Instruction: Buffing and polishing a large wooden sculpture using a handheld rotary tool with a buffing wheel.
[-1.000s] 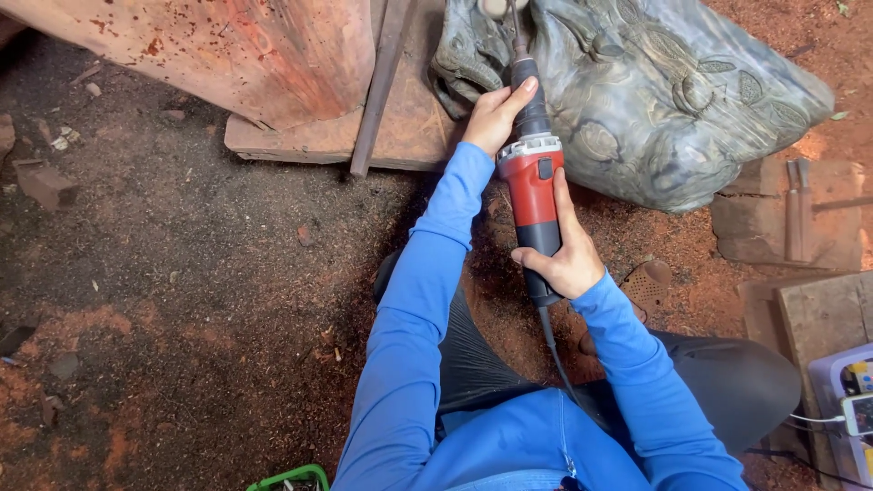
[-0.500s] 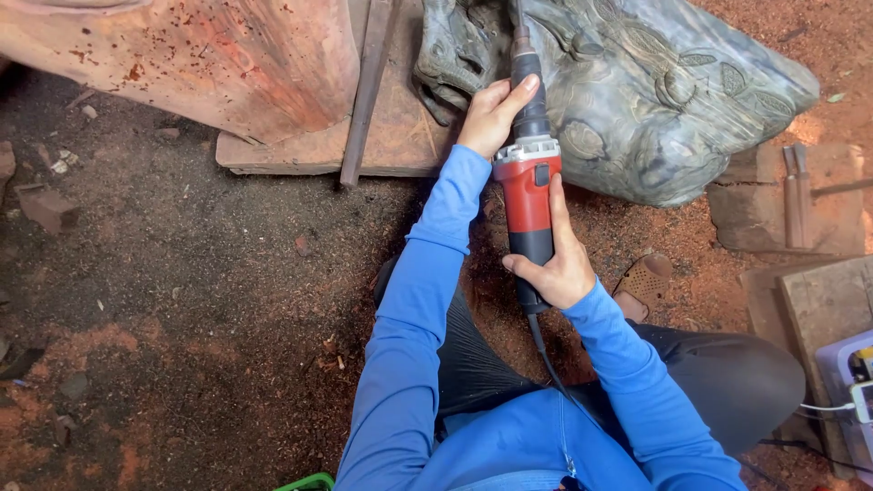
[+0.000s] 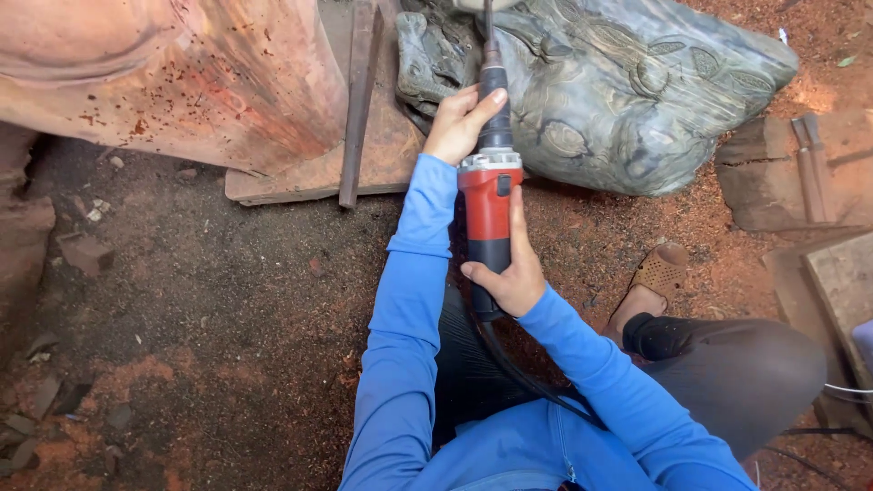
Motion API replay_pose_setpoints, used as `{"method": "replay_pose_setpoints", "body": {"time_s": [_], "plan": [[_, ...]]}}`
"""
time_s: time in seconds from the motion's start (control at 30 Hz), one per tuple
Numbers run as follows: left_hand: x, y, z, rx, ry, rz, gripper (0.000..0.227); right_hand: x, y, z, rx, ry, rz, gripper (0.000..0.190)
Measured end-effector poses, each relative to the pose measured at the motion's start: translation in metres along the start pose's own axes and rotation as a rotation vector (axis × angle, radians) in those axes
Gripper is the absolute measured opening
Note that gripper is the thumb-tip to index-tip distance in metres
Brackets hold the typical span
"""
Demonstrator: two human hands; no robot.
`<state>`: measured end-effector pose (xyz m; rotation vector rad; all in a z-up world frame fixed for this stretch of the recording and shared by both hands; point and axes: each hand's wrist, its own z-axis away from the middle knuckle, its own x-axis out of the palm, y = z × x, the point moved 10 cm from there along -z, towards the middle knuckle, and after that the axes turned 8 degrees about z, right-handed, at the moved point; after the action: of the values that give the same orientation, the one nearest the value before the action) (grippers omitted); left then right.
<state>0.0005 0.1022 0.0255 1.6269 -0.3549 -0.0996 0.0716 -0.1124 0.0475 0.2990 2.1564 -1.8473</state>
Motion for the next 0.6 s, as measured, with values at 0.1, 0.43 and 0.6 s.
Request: {"method": "replay_pose_setpoints", "body": {"time_s": [0.1,0.43,0.6], "plan": [[-0.010,-0.003,-0.005,-0.002,-0.004,0.022,0.042,0.009,0.001,-0.005,0.002,0.017,-0.060,0.118],[-0.007,0.010,-0.004,-0.025,-0.115,-0.172,0.041,0.041,0.015,-0.010,0.079,0.108,-0.248,0.127],[-0.008,-0.003,-0.010,-0.045,-0.210,-0.159,0.039,0.052,0.025,-0.005,0.112,0.168,-0.303,0.129]]}}
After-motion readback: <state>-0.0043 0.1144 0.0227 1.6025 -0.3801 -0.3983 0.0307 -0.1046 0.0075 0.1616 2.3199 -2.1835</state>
